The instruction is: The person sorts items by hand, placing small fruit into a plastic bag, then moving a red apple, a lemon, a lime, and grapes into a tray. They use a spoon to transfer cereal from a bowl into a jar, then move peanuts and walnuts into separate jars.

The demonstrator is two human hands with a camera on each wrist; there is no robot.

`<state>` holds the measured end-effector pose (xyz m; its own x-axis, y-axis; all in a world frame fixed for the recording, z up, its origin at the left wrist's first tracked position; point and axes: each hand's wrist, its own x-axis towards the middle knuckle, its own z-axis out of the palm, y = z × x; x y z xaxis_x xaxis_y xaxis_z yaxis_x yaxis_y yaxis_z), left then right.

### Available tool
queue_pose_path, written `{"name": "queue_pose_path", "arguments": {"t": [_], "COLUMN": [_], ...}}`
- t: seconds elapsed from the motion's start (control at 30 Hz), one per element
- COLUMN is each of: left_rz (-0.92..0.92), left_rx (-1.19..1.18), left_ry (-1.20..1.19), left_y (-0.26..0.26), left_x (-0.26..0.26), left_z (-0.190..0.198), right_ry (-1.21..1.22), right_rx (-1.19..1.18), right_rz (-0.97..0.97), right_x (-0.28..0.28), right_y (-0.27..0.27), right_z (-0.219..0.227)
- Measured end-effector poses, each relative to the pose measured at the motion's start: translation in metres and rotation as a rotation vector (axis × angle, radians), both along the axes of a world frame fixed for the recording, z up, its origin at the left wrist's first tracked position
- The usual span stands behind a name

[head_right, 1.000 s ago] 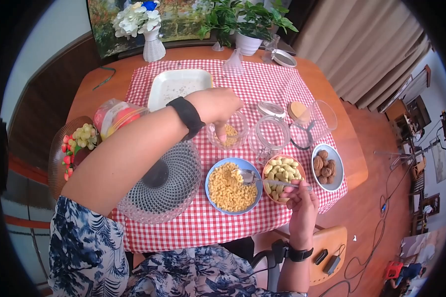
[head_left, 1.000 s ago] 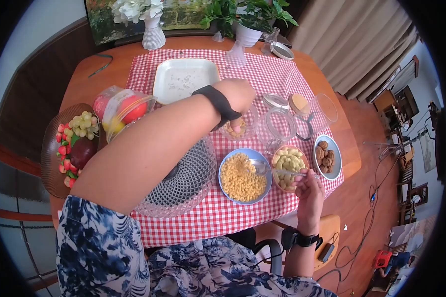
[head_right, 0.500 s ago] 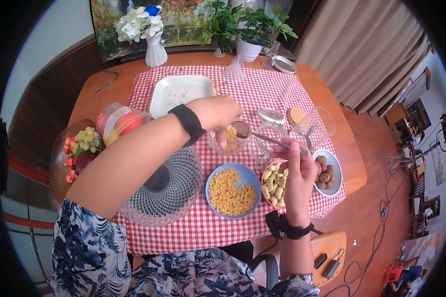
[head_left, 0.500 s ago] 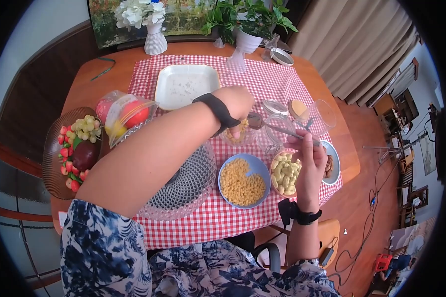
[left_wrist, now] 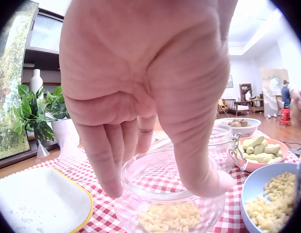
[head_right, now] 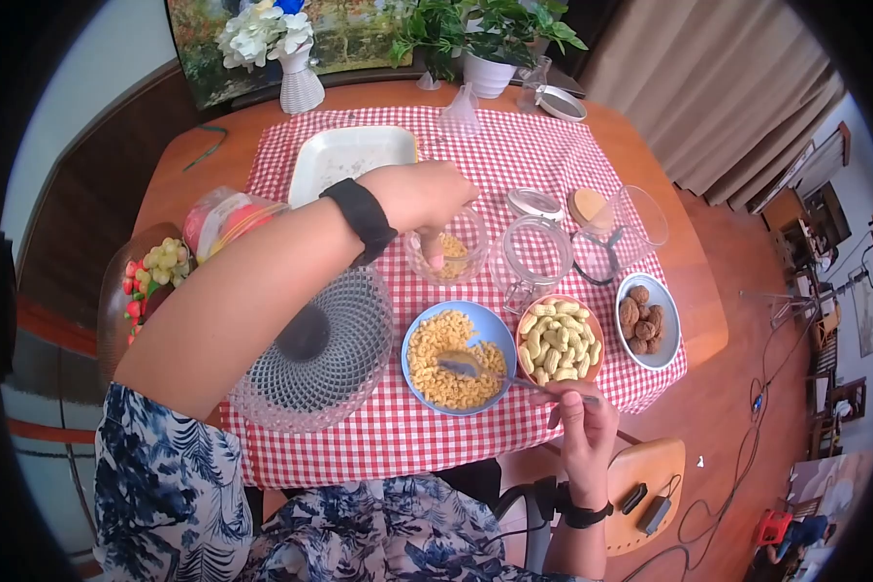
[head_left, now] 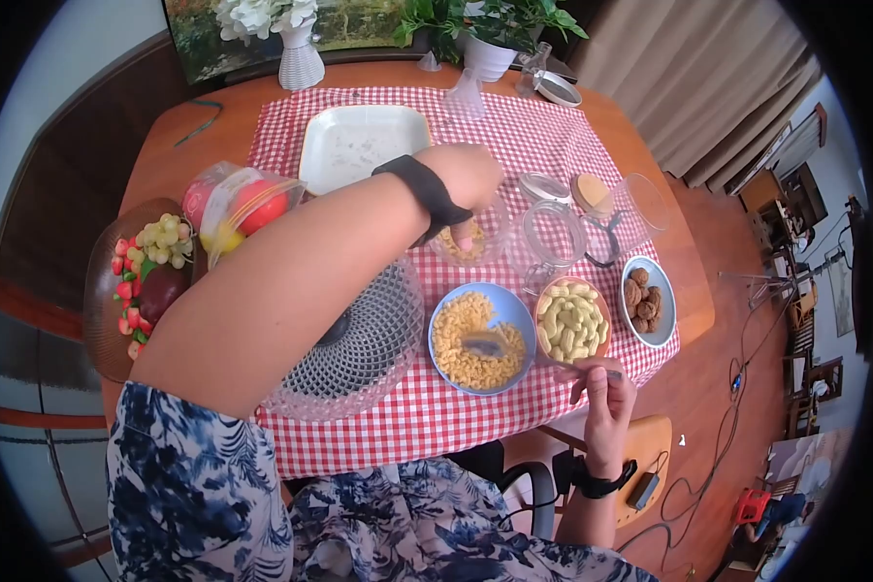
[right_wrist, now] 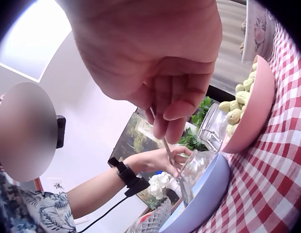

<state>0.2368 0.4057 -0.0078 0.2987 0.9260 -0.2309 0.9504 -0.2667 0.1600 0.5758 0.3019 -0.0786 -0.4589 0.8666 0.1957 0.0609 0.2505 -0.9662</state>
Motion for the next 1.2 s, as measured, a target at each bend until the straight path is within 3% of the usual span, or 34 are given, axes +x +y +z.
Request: {"name": "queue_pose_path", "arguments": {"t": [0.2,0.47,0.73,1.0,1.2], "left_rz": [0.034,0.015,0.023,0.034,0.063], "left_rx": [-0.03,-0.004,-0.031,0.005,0.007], "left_ry": [0.007,0.028,0.062,0.073,0.056], "left_y": [0.0,0.003,0.004,-0.002,-0.002], "left_x": [0.002,0.003,0.004,0.008,0.007], "left_z": [0.0,-0.002,0.0,0.006,0.005], "right_ry": [0.107,0.072,0.216,0.318,0.356], "right_rx": [0.005,-0.146,-0.466,-0.493,-0.337], "right_rz": [-0.213,-0.121,-0.243,-0.243,-0.286], "right_x": [0.004,0.001,0.002,-0.006,-0.032], "right_y": [0.009,0.004,0.016,0.036,0.065], "right_z": [-0.012,-0.019,-0.025,-0.01,0.02]}}
